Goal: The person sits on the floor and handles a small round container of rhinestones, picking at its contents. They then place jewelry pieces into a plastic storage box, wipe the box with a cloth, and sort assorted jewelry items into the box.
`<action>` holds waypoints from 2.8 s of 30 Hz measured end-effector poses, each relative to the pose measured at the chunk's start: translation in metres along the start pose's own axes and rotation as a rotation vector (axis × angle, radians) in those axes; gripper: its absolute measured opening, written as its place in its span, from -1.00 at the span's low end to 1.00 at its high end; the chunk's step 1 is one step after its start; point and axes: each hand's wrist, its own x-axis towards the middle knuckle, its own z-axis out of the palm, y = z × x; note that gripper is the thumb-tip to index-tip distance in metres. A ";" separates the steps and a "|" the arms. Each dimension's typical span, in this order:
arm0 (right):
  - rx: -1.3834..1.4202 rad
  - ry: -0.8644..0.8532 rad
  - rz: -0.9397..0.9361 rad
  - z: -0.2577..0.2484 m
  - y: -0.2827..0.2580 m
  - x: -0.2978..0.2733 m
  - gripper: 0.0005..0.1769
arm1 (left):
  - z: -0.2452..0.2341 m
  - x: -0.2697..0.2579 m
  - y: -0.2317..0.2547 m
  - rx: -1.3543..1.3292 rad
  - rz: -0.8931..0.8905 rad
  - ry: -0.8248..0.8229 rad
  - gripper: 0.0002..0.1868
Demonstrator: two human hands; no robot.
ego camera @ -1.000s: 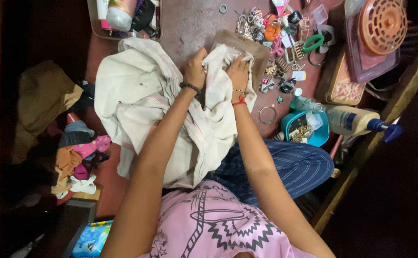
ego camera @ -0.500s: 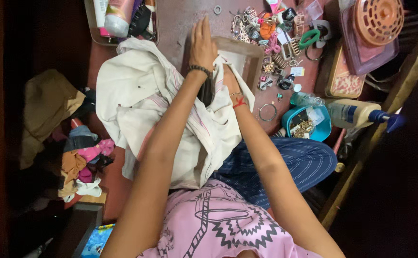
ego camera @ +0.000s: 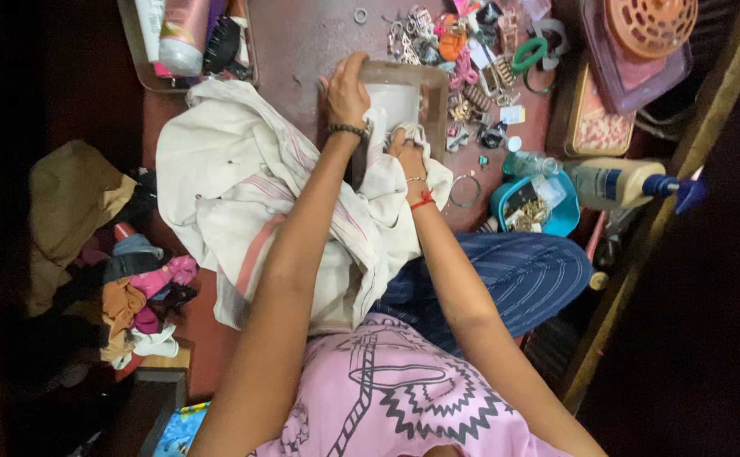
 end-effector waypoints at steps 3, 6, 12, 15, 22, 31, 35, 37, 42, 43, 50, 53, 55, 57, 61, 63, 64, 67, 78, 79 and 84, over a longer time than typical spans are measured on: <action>0.118 -0.152 0.119 -0.013 -0.001 -0.010 -0.46 | 0.000 0.003 -0.010 0.047 0.069 0.003 -0.48; 0.171 0.088 -0.104 -0.013 0.010 0.013 -0.38 | -0.003 0.004 -0.019 0.076 0.096 -0.024 -0.50; 0.247 0.205 -0.247 0.006 0.032 0.073 -0.41 | -0.009 0.002 -0.013 0.068 0.093 0.020 -0.51; 0.152 0.215 -0.107 0.026 0.017 0.056 -0.35 | -0.008 0.003 0.002 0.102 0.025 0.036 -0.53; -0.090 0.011 0.051 0.037 0.003 0.013 -0.51 | -0.005 0.002 0.010 0.081 -0.085 0.081 -0.57; -0.047 -0.167 0.224 0.015 0.004 0.020 -0.62 | -0.001 0.000 0.017 0.048 -0.122 0.123 -0.59; 0.107 -0.161 -0.010 0.005 0.021 0.016 -0.64 | -0.012 0.002 0.016 0.118 -0.052 0.077 -0.56; 0.168 0.027 -0.013 -0.001 0.028 0.021 -0.65 | -0.014 0.005 0.012 0.110 0.023 0.090 -0.59; 0.222 0.388 -0.161 -0.002 0.023 0.054 -0.67 | -0.014 0.009 0.001 0.059 0.157 -0.003 -0.57; 0.211 0.336 -0.227 -0.001 0.016 0.064 -0.67 | -0.014 0.010 0.002 0.068 0.180 0.002 -0.56; 0.102 -0.024 -0.535 0.032 -0.004 0.055 -0.70 | -0.017 -0.001 0.010 0.045 0.130 0.023 -0.53; 0.057 -0.134 -0.567 0.022 0.028 0.048 -0.71 | -0.018 -0.002 0.020 0.052 0.089 0.048 -0.53; 0.041 -0.182 -0.570 0.021 0.040 0.042 -0.72 | -0.019 -0.002 0.024 0.058 0.043 0.065 -0.54; 0.029 -0.218 -0.561 0.022 0.048 0.029 -0.72 | -0.022 -0.003 0.027 0.069 0.025 0.060 -0.56; 0.007 -0.263 -0.563 0.017 0.055 -0.005 -0.74 | -0.022 -0.006 0.031 0.109 0.059 0.043 -0.57; -0.004 -0.232 -0.559 0.005 0.052 -0.008 -0.74 | -0.025 -0.001 0.029 0.122 0.085 0.079 -0.58; -0.014 -0.207 -0.547 -0.003 0.051 -0.009 -0.74 | -0.027 -0.003 0.026 0.119 0.090 0.112 -0.58; -0.027 -0.104 -0.512 -0.033 0.054 -0.014 -0.75 | -0.032 -0.006 0.004 0.131 -0.004 0.110 -0.56; 0.301 0.663 -0.409 -0.087 0.076 -0.114 -0.79 | -0.010 -0.025 -0.039 -0.187 -0.083 0.660 -0.68; 0.330 0.697 -0.335 -0.083 0.079 -0.115 -0.83 | -0.010 -0.030 -0.037 -0.233 -0.161 0.715 -0.69; 0.522 0.713 0.221 -0.046 0.073 -0.089 -0.75 | -0.030 -0.060 -0.007 -0.322 -0.487 0.564 -0.47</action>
